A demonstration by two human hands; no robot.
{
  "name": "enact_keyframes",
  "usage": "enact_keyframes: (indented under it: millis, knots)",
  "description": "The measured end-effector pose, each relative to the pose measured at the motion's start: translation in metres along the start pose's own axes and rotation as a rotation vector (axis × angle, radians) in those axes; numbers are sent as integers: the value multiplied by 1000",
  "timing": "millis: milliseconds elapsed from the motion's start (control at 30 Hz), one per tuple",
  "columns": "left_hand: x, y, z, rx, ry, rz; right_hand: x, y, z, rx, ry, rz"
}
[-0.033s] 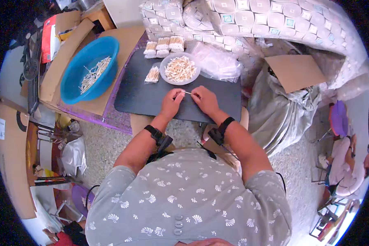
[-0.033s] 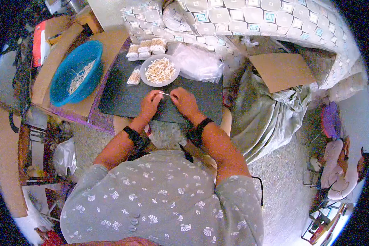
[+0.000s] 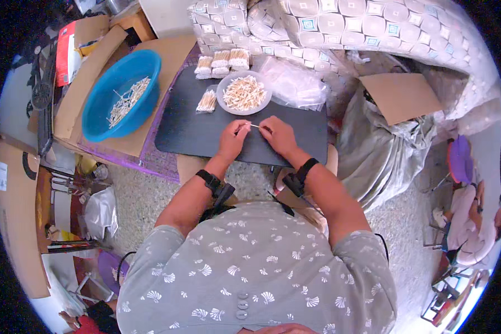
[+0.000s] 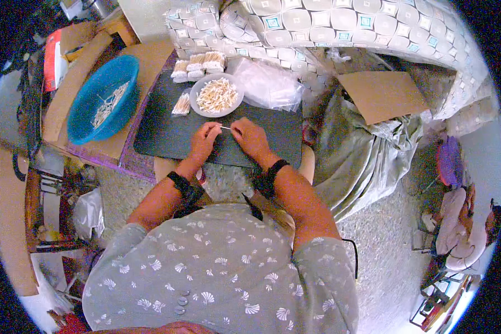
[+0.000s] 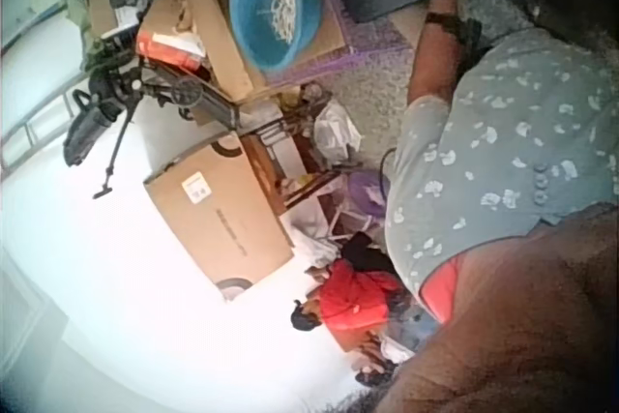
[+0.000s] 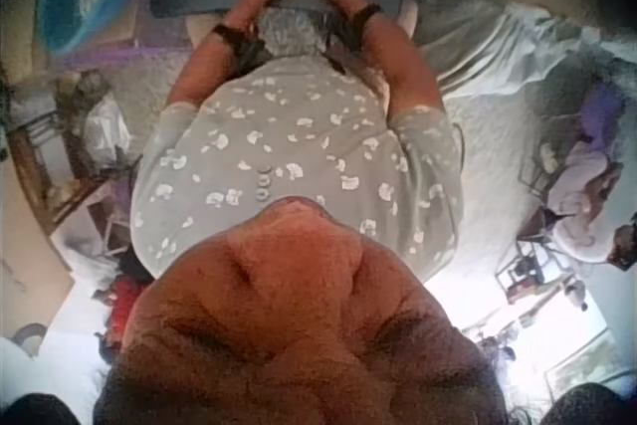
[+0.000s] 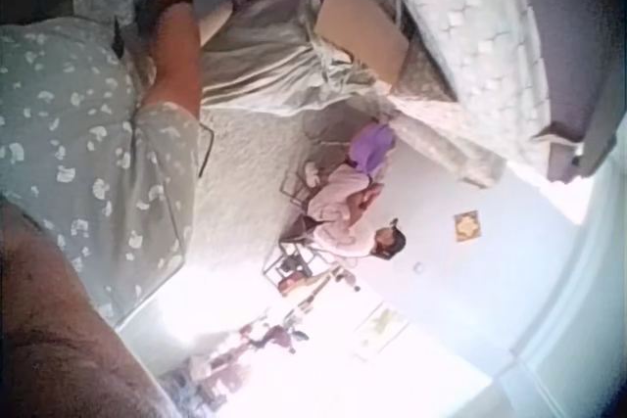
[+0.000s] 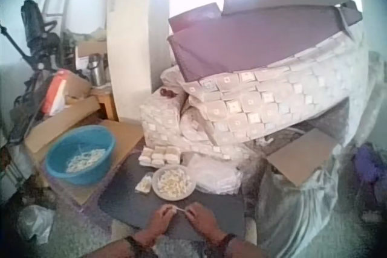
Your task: Sorting cotton swabs from a plate and placing them into a small plastic bag.
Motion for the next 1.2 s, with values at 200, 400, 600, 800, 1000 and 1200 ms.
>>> enact_keyframes:
  millis: [200, 400, 600, 800, 1000, 1200]
  knots:
    - [-1, 3, 0, 3, -86, -39, 2, -1, -2, -39, 37, 16]
    - [-1, -3, 0, 12, -261, -448, 16, -2, -2, -17, -50, -244]
    - [-5, -5, 0, 4, -264, -504, 13, -1, -1, -100, -155, -529]
    - [1, -7, 0, -46, -255, -538, 7, -4, 2, -69, -160, -524]
    - [8, -6, -1, -44, -288, -553, 7, -5, -1, -111, -193, -405]
    - [-1, 1, 2, 7, -138, -137, 7, 7, -16, -65, -318, -690]
Point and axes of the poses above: each hand's wrist, its own z-axis away from the middle knuckle, its own y-axis out of the back of the hand, x = y × z, the point moved 1 cm from there along -z, towards the middle knuckle, and after that the axes turned 11 degrees about -x, right-handed, at the moved point
